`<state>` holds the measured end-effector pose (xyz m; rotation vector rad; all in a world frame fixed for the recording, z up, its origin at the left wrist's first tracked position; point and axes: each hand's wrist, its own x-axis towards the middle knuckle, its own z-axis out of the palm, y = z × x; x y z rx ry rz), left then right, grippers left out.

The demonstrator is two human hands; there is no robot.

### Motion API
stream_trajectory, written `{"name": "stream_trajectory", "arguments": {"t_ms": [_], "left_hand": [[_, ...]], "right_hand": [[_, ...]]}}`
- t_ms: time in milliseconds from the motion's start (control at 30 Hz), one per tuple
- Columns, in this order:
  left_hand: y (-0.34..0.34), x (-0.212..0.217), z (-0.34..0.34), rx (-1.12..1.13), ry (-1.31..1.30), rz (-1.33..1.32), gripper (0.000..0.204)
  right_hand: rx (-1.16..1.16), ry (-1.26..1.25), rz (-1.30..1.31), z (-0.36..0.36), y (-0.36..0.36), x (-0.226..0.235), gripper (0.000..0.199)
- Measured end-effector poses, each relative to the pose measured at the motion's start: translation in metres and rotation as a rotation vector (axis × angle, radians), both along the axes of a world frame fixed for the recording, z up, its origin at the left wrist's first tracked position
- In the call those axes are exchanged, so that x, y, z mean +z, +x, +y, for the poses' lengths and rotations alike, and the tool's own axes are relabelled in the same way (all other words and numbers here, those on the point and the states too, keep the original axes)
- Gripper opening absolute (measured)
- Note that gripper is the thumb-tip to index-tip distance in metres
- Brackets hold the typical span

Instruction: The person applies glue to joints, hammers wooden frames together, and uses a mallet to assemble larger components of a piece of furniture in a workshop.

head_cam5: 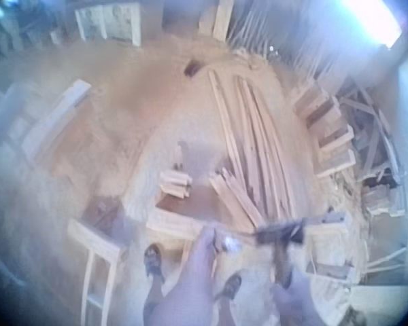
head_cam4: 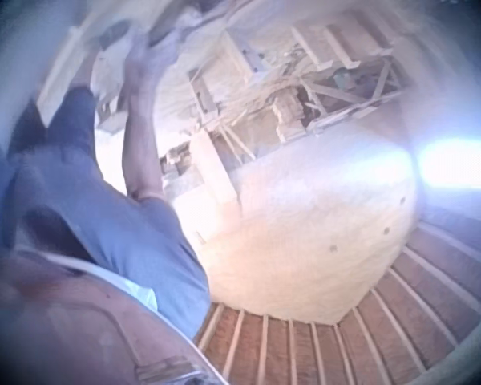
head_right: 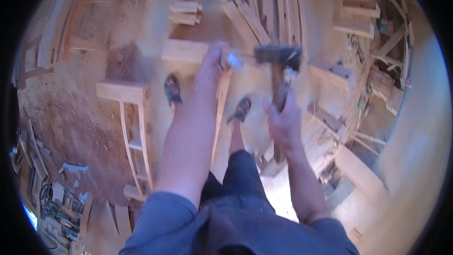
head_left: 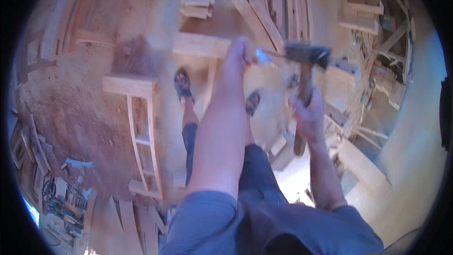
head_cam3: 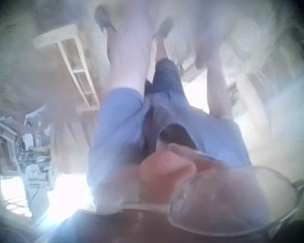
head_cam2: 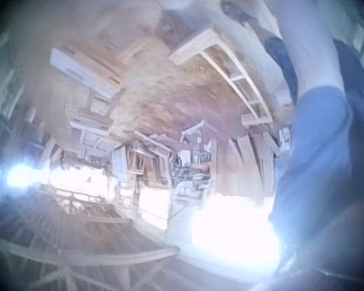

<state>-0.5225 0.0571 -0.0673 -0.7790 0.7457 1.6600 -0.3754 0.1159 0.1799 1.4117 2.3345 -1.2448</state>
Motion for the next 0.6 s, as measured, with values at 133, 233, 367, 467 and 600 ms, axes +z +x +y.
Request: {"name": "stream_trajectory", "arguments": {"t_ms": [133,233,367,467,600], "left_hand": [[-0.014,0.003,-0.003,0.047,0.012,-0.042,0.025],[-0.015,0.012,0.002,0.027,0.006,-0.073,0.026],[-0.013,0.013,0.006,0.023,-0.009,-0.082,0.024],[-0.008,-0.004,0.001,-0.047,-0.043,-0.036,0.022],[0.001,0.002,-0.002,0.069,-0.039,-0.023,0.013]], "right_hand": [[-0.129,0.148,0.750,0.016,-0.037,0.088,0.013],[0.123,0.575,1.005,0.034,-0.046,0.141,0.016],[0.280,0.406,0.996,0.013,-0.003,0.027,0.042],[0.263,0.167,-0.140,-0.013,0.008,-0.023,0.028],[-0.116,-0.043,0.172,-0.020,-0.010,0.006,0.032]]}}
